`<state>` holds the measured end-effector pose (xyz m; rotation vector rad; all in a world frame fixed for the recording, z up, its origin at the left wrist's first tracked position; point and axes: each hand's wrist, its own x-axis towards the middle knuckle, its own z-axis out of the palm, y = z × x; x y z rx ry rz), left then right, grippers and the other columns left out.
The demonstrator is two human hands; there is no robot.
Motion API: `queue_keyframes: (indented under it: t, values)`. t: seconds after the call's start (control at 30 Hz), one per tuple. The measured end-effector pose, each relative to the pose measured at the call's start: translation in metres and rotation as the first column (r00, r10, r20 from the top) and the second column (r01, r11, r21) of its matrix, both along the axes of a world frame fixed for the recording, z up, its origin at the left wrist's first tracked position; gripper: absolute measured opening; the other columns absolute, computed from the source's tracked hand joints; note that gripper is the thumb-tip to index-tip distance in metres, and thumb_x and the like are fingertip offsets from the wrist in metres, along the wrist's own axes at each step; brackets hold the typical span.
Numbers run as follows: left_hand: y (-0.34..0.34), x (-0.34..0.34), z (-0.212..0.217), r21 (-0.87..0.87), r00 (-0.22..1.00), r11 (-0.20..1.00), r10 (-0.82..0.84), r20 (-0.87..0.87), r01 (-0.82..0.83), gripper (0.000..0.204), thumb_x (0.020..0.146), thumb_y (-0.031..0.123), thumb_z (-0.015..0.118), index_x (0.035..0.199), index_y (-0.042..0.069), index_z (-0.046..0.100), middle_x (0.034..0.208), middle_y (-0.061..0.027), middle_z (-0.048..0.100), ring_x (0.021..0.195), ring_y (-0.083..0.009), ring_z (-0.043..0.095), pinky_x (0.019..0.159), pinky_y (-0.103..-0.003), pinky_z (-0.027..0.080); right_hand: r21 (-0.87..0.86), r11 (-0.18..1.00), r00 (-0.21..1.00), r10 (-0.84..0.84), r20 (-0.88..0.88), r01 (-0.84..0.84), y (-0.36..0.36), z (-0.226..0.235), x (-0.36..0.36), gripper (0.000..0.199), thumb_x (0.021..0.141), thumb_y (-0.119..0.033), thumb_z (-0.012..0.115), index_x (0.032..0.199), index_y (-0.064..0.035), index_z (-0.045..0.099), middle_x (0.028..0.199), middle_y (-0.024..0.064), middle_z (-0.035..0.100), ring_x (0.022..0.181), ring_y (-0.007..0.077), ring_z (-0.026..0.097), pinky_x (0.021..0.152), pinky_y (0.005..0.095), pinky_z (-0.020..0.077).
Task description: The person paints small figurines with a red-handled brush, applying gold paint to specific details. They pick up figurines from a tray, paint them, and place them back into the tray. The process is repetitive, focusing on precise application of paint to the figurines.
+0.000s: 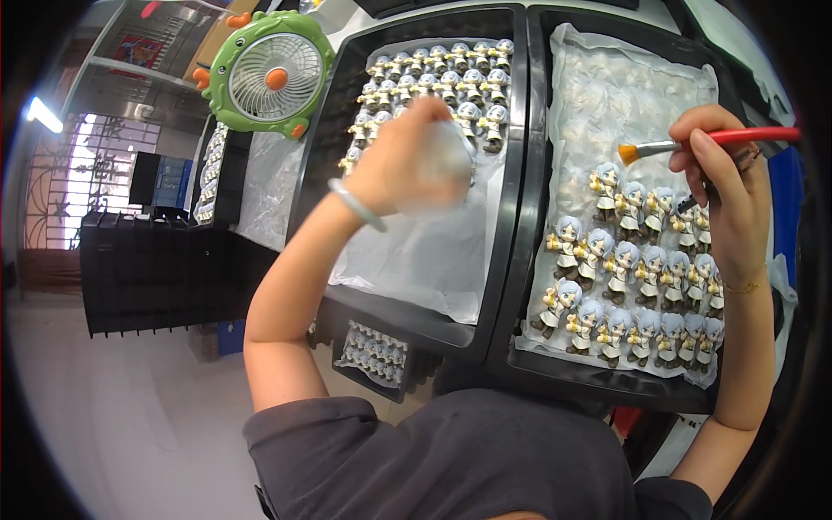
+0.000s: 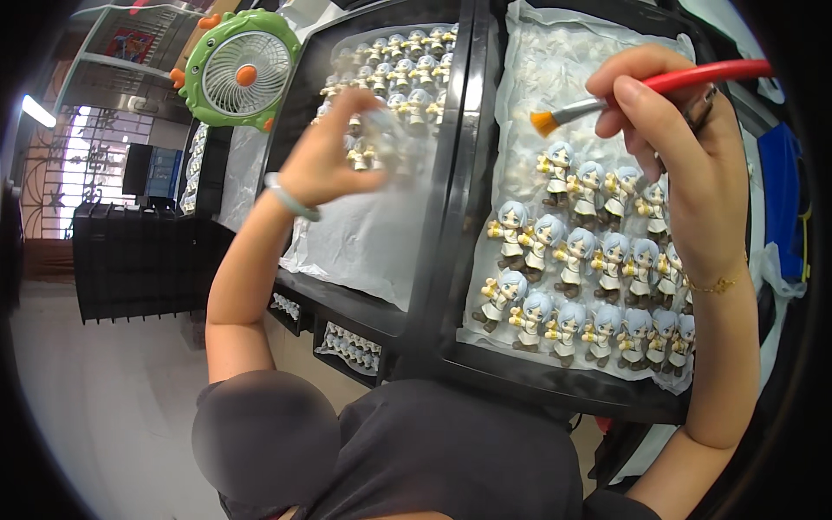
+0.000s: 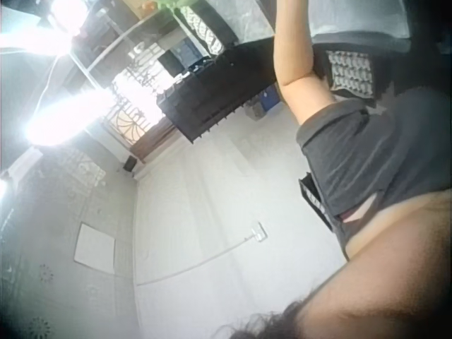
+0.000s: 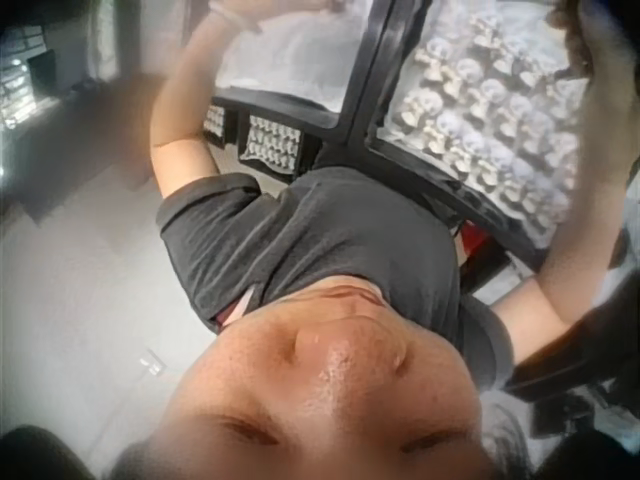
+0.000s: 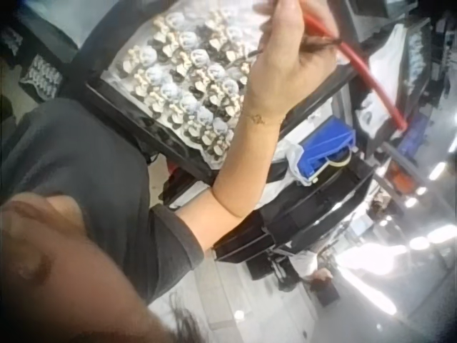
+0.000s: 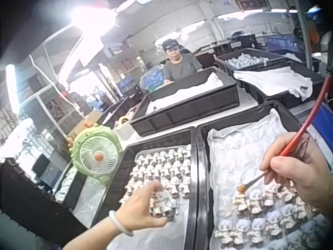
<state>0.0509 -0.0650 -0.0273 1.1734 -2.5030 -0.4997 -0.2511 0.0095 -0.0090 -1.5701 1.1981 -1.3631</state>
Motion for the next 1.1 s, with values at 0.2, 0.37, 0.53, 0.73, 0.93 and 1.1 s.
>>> queue_keyframes:
  t: [0.2,0.37,0.53,0.73,0.93,1.1]
  values:
    - [-0.007,0.000,-0.077,-0.098,0.986,0.983,-0.147,0.083,0.155,0.057,0.056,0.019,0.070,0.106,0.008,0.046,0.106,-0.0111,0.049,0.103,-0.0281,0.045,0.089,-0.038,0.031,-0.009,1.000,1.000,0.019,-0.016,-0.019,0.002,-0.004,0.005,0.021,0.084,-0.020,0.049,0.087,-0.0028,0.061,0.062,0.0001,0.055,0.049,-0.0005,0.035,0.046,0.0146,0.0256]
    - [-0.016,-0.002,-0.086,-0.123,0.971,0.970,-0.191,0.147,0.209,0.057,0.061,0.013,0.068,0.113,0.012,0.046,0.116,-0.0094,0.044,0.109,-0.0293,0.041,0.091,-0.039,0.029,-0.031,1.000,0.999,0.002,0.035,0.000,0.000,0.003,0.003,0.019,0.083,-0.019,0.051,0.084,-0.0041,0.062,0.062,-0.0008,0.056,0.050,-0.0002,0.037,0.046,0.0146,0.0273]
    - [-0.008,-0.006,-0.069,0.074,0.971,0.972,-0.226,0.076,0.221,0.065,0.061,0.001,0.063,0.121,0.007,0.038,0.120,-0.0160,0.041,0.111,-0.0349,0.039,0.093,-0.040,0.035,-0.067,0.998,0.998,0.021,0.067,-0.017,-0.004,0.006,-0.004,0.018,0.083,-0.018,0.050,0.084,-0.0028,0.061,0.067,0.0019,0.057,0.053,0.0016,0.043,0.047,0.0158,0.0303]
    - [-0.004,-0.005,-0.044,0.075,0.945,0.972,-0.235,0.227,0.224,0.073,0.054,-0.005,0.053,0.123,0.000,0.033,0.128,-0.0196,0.033,0.118,-0.0384,0.033,0.099,-0.039,0.028,-0.018,0.993,0.962,0.116,0.247,-0.115,-0.008,0.001,0.001,0.012,0.079,-0.012,0.054,0.081,-0.0030,0.060,0.066,0.0000,0.057,0.058,0.0064,0.050,0.053,0.0220,0.0387]
    - [0.002,-0.099,0.011,-0.150,0.961,0.957,-0.264,-0.082,0.250,0.033,0.064,-0.007,0.049,0.097,0.000,0.050,0.093,-0.0166,0.051,0.091,-0.0324,0.050,0.083,-0.037,0.039,-0.129,0.989,0.988,-0.048,0.147,0.067,0.006,0.023,-0.008,0.011,0.076,-0.011,0.053,0.076,-0.0010,0.056,0.056,0.0011,0.045,0.053,0.0070,0.041,0.051,0.0234,0.0349]
    - [-0.014,-0.156,-0.027,0.151,0.807,0.856,-0.517,0.286,0.495,0.035,0.070,0.007,0.059,0.103,-0.001,0.051,0.102,-0.0226,0.053,0.097,-0.0385,0.048,0.084,-0.041,0.038,-0.130,0.991,0.973,-0.007,0.232,0.039,-0.004,0.007,-0.007,0.010,0.078,-0.010,0.052,0.077,-0.0003,0.055,0.065,0.0019,0.050,0.060,0.0076,0.044,0.056,0.0236,0.0365]
